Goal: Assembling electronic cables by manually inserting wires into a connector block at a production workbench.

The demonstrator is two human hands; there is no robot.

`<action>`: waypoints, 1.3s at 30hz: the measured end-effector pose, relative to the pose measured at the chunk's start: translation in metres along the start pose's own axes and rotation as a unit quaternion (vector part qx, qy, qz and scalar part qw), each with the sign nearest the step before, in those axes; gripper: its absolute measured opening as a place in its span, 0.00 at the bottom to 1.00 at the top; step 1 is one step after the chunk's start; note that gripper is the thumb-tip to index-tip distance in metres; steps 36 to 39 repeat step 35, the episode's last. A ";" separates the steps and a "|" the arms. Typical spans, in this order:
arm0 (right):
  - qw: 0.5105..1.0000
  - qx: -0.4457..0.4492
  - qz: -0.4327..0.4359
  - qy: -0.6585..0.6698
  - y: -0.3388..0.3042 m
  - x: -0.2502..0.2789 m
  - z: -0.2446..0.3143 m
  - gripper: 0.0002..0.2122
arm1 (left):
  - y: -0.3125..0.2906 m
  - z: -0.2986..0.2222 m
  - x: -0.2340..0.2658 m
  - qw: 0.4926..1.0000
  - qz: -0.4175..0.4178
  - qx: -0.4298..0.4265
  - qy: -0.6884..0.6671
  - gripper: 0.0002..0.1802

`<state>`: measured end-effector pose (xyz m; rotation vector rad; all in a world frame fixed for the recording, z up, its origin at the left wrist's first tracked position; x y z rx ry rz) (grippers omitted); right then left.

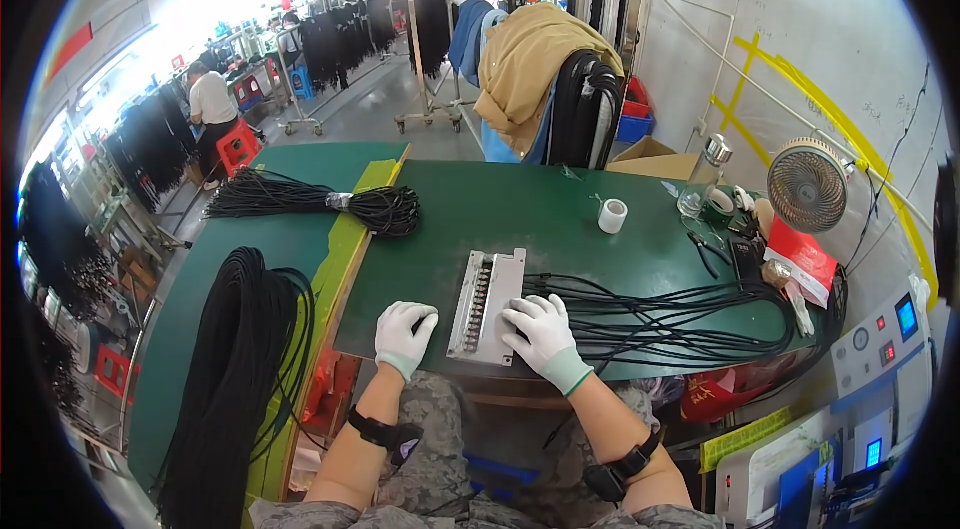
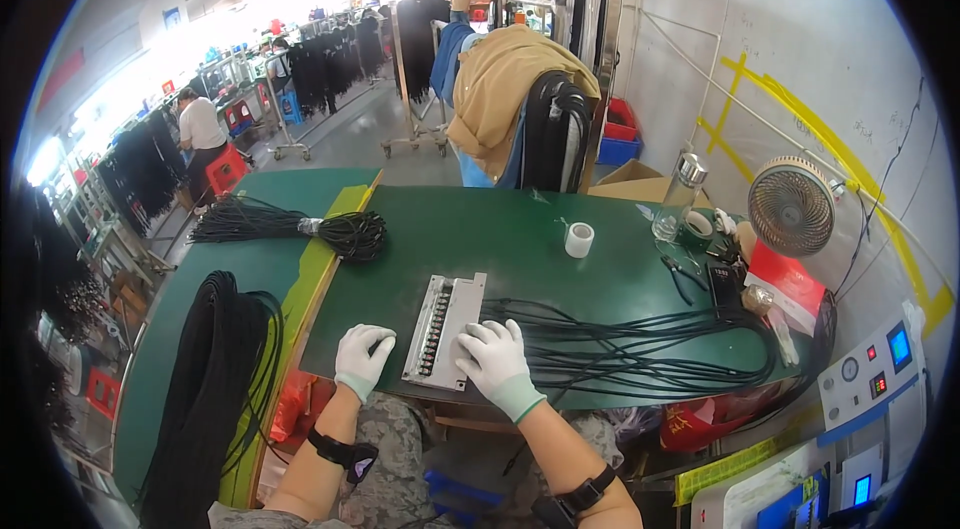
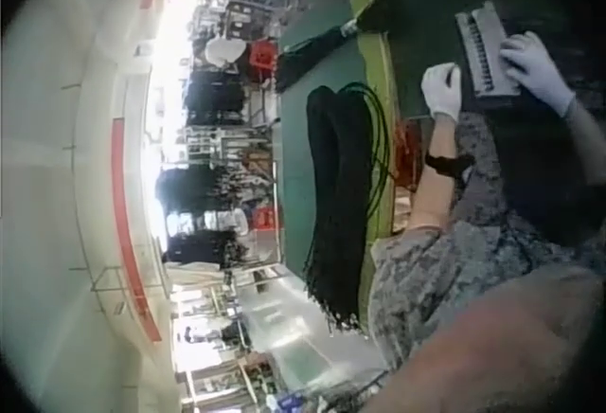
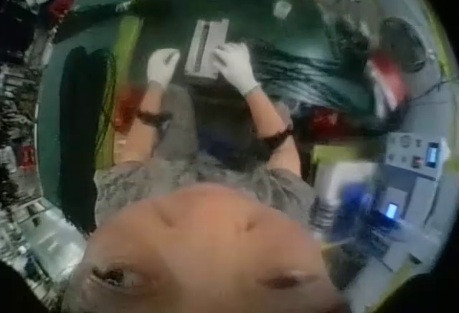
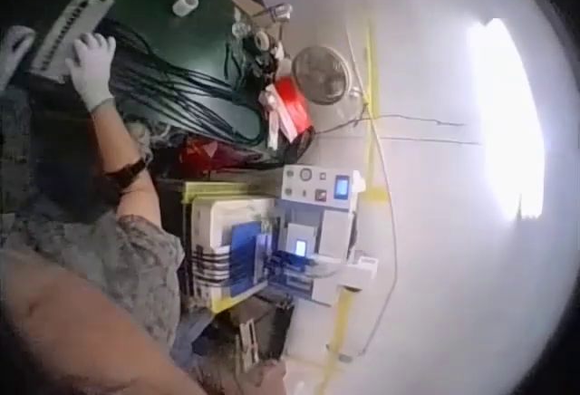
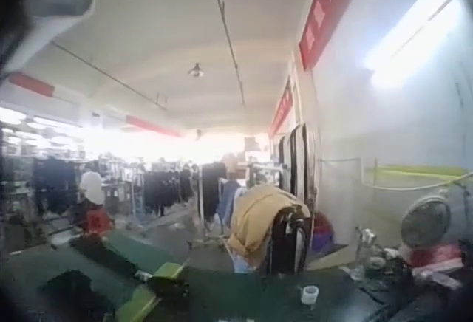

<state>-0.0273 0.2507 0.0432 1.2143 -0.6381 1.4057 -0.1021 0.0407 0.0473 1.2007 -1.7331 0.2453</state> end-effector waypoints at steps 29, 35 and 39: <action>1.000 0.006 -0.009 0.002 0.000 0.001 0.000 0.17 | 0.000 0.004 -0.001 1.000 -0.001 0.010 -0.019 0.08; 1.000 0.003 -0.012 -0.003 0.000 -0.003 -0.002 0.17 | 0.000 0.003 -0.001 1.000 0.005 0.009 -0.014 0.07; 1.000 0.003 -0.012 -0.003 0.000 -0.003 -0.002 0.17 | 0.000 0.003 -0.001 1.000 0.005 0.009 -0.014 0.07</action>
Point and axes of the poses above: each hand's wrist, its own y-axis towards the middle knuckle, its own x-axis out of the back of the hand, z = x × y, the point moved 8 cm from there along y, towards the middle knuckle, and after that the axes turned 15 degrees about z, right-handed, at the moved point
